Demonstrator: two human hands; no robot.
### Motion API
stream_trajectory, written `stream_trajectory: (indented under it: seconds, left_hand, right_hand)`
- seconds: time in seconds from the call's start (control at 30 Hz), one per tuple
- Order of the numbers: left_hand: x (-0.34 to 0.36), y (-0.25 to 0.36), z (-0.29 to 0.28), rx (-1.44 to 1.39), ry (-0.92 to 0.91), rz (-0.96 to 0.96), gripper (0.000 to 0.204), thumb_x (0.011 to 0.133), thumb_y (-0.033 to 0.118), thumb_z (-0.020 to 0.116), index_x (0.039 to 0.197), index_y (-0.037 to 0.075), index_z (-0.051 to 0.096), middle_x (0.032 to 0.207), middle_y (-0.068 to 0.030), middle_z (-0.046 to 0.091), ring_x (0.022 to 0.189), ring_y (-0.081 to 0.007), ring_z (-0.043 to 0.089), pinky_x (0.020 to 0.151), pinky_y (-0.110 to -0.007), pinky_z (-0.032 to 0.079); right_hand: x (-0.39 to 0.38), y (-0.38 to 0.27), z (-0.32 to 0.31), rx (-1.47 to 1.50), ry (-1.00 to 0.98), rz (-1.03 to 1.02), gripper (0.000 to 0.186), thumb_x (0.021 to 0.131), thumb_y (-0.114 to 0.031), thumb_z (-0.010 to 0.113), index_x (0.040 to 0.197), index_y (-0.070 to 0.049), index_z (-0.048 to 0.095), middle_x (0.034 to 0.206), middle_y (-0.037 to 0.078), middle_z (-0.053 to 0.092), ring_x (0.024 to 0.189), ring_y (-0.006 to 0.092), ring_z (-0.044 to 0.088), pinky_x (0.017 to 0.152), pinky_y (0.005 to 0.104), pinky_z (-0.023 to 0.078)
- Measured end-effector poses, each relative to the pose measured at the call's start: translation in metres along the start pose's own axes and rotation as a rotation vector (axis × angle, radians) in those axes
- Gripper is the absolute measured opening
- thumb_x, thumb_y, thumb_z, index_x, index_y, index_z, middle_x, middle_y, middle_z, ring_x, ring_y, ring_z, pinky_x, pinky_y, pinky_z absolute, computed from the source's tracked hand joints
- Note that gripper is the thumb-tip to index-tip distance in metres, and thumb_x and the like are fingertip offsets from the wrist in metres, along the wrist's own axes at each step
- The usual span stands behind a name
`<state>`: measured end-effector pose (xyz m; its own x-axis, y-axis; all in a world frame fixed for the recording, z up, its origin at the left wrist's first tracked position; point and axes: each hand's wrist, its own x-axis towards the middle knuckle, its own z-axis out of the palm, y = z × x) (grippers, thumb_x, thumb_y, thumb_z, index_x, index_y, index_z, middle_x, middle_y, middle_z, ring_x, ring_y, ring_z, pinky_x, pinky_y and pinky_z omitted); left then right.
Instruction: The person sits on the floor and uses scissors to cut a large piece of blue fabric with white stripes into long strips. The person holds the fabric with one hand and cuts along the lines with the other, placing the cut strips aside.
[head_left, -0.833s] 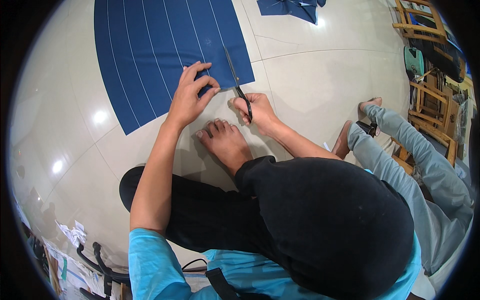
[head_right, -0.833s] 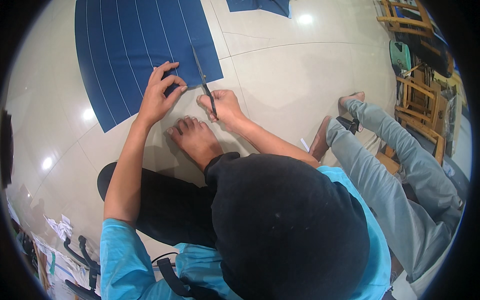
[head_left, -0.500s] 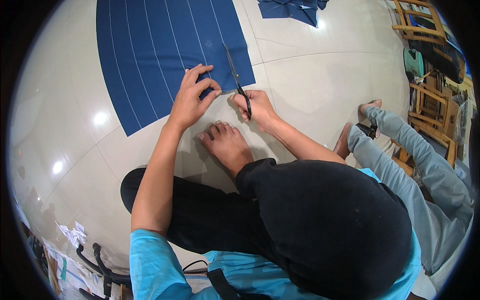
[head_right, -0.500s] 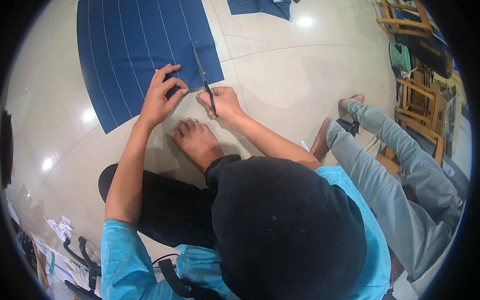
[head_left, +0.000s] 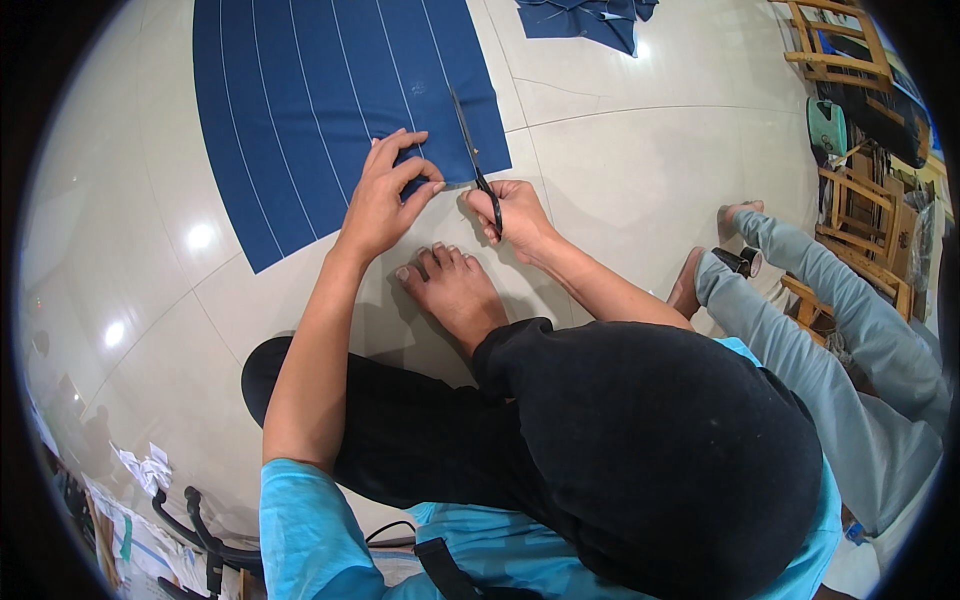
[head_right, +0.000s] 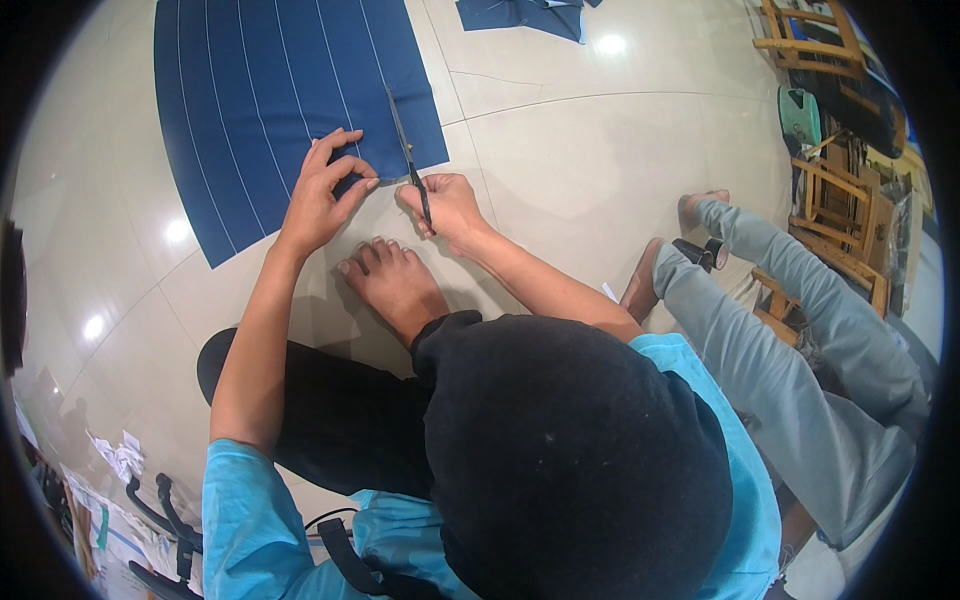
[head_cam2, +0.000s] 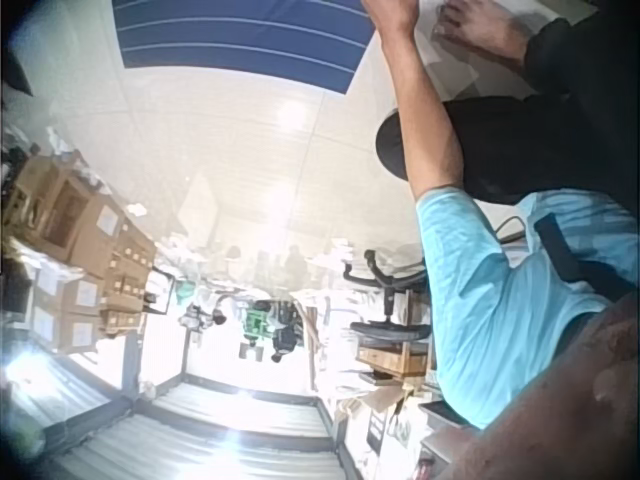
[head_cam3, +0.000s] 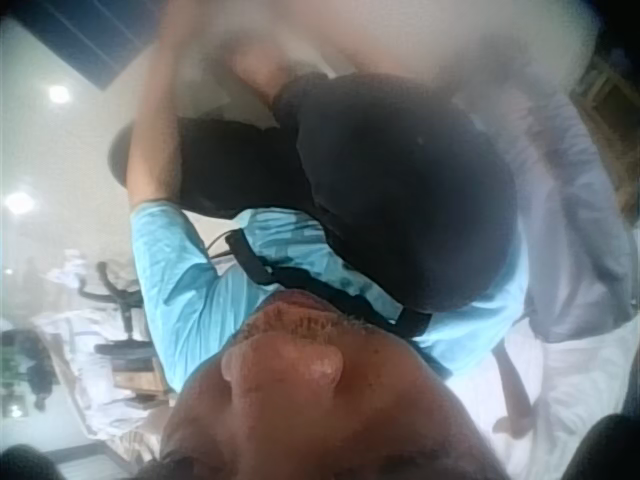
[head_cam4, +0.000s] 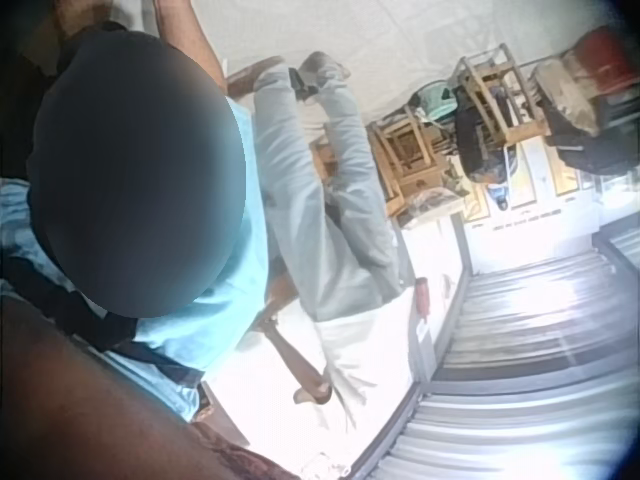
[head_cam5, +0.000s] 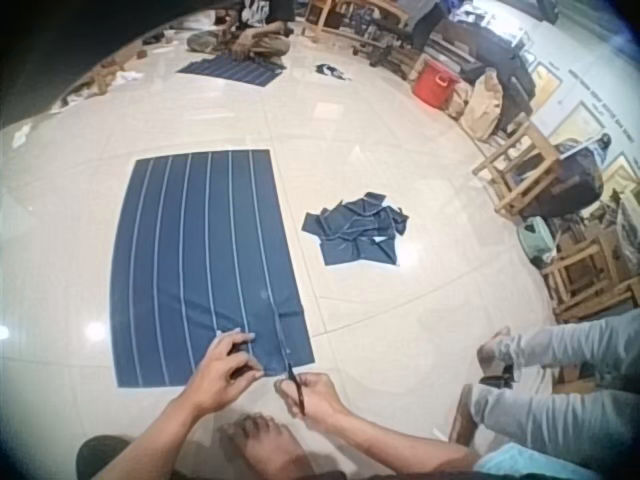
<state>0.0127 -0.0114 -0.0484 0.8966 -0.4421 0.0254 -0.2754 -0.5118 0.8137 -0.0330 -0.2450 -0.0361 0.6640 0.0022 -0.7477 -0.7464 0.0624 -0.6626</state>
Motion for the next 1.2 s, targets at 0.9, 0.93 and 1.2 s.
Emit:
stream_trajectory:
  seconds: [0.9,0.93,1.2]
  left_hand:
    - [0.000,-0.002,0.000,0.000,-0.002,0.003,0.014,0.098,0.018,0.083,0.110,0.011,0.080,0.160,-0.0157,0.061,0.159,-0.0424,0.047,0.136,-0.060,0.027]
    - [0.000,-0.002,0.000,0.002,-0.003,0.006,0.014,0.098,0.018,0.083,0.110,0.011,0.080,0.160,-0.0158,0.061,0.159,-0.0423,0.047,0.136,-0.060,0.027]
    - [0.000,-0.001,-0.003,-0.031,-0.017,-0.005,0.015,0.098,0.019,0.083,0.109,0.010,0.081,0.160,-0.0156,0.061,0.159,-0.0417,0.047,0.136,-0.059,0.028]
  right_hand:
    - [0.000,-0.009,-0.001,0.010,-0.018,0.011,0.027,0.091,-0.021,0.082,0.079,-0.002,0.066,0.063,0.004,0.062,0.048,0.0107,0.055,0.044,0.0282,0.042]
    - [0.001,-0.012,-0.001,0.012,-0.026,0.010,0.028,0.091,-0.022,0.082,0.079,-0.003,0.066,0.063,0.004,0.062,0.048,0.0109,0.055,0.044,0.0281,0.042]
    - [0.013,-0.021,0.002,-0.031,0.005,-0.005,0.029,0.090,-0.023,0.083,0.078,-0.003,0.066,0.063,0.004,0.062,0.048,0.0114,0.055,0.044,0.0288,0.042]
